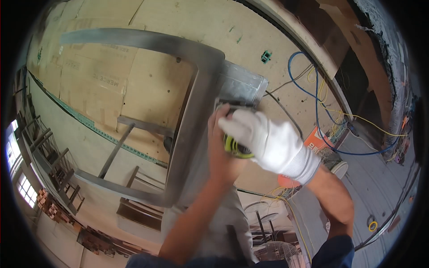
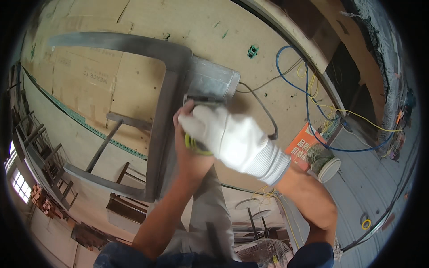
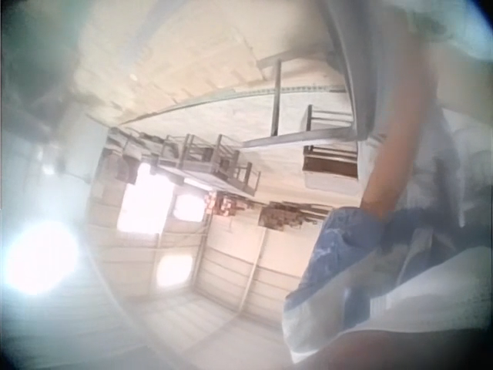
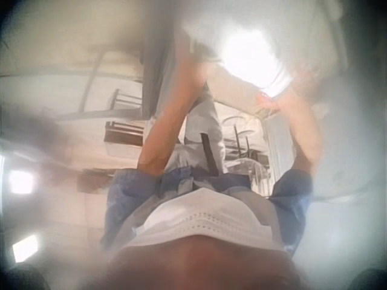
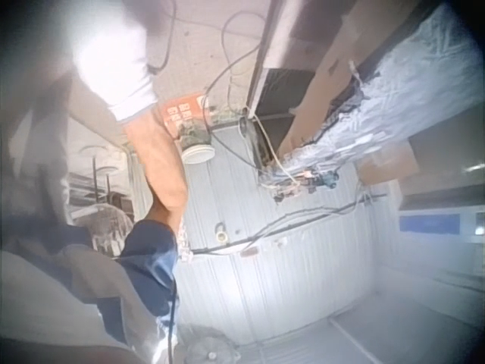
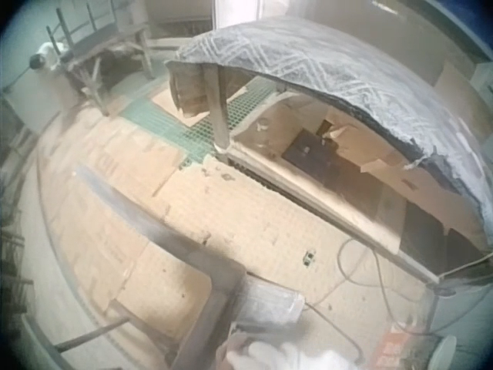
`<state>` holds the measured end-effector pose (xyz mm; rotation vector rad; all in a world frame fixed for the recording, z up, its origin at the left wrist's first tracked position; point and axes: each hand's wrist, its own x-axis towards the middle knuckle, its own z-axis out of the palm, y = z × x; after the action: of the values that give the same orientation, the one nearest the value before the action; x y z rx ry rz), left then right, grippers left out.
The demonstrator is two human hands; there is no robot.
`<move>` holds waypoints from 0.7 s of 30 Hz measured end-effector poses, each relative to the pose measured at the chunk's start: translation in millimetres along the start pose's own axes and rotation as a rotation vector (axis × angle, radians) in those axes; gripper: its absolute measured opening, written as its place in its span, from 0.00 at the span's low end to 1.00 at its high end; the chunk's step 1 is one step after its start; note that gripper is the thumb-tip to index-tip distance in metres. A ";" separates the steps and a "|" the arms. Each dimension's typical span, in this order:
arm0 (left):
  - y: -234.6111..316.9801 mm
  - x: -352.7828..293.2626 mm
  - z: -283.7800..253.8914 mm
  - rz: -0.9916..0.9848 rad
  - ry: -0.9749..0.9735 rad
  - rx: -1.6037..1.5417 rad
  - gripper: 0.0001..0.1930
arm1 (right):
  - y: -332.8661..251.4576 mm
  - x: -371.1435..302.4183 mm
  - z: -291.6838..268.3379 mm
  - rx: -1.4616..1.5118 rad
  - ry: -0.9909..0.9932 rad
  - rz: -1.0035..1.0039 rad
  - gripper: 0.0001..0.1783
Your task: The person sands the surface of a wooden furniture component using an electric orbital sander by hand, moving the tool across various sections and turning the workpiece over to sand the opposite side.
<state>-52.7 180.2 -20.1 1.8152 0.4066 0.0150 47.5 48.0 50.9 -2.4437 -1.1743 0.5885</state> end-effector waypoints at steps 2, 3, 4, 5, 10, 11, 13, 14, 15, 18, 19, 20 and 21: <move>-5.5 -4.6 5.4 0.159 0.074 0.105 0.55 | -2.0 0.8 -2.3 -0.007 -0.050 0.026 0.40; -5.6 2.2 5.8 0.099 0.058 0.032 0.53 | 1.3 8.8 -7.5 -0.050 -0.039 0.029 0.39; 0.6 16.8 0.9 0.084 0.047 0.066 0.51 | 5.6 20.5 -13.4 -0.082 -0.029 0.027 0.39; 6.9 31.0 -0.9 0.069 0.034 0.085 0.49 | 12.7 23.0 -17.0 0.128 0.118 0.018 0.39; 4.0 9.0 -4.7 -0.003 0.021 0.014 0.44 | 1.9 14.8 8.6 -0.108 0.002 0.002 0.37; -1.9 -8.4 -9.4 0.015 0.042 -0.035 0.47 | -13.6 9.3 13.0 -0.187 -0.100 0.021 0.38; -10.5 -46.0 -23.8 -0.061 0.045 0.008 0.49 | -40.5 -5.7 30.2 -0.251 -0.038 -0.061 0.29; -9.3 -60.9 -30.2 -0.096 0.059 0.030 0.49 | -52.6 -8.3 32.4 -0.230 -0.082 -0.063 0.27; 1.2 -65.5 -35.1 -0.130 0.013 0.216 0.49 | -55.5 -10.0 35.8 -0.217 0.067 -0.093 0.19; -8.5 -35.7 -19.4 0.000 0.025 -0.044 0.49 | -25.9 -5.9 39.4 -0.177 0.165 -0.053 0.19; -9.5 -12.0 -13.1 0.067 0.049 -0.014 0.48 | -19.5 7.3 26.9 -0.380 0.132 -0.019 0.19; 1.2 9.9 -8.7 0.065 0.024 0.077 0.47 | -1.8 17.3 5.7 0.024 0.195 -0.032 0.22; 1.0 23.9 2.9 0.128 0.058 0.077 0.47 | 13.1 15.9 4.5 0.027 0.189 -0.025 0.24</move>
<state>-29.3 184.0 -24.8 1.9183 0.3350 0.1433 62.6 53.7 37.3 -2.3973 -1.1112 0.3545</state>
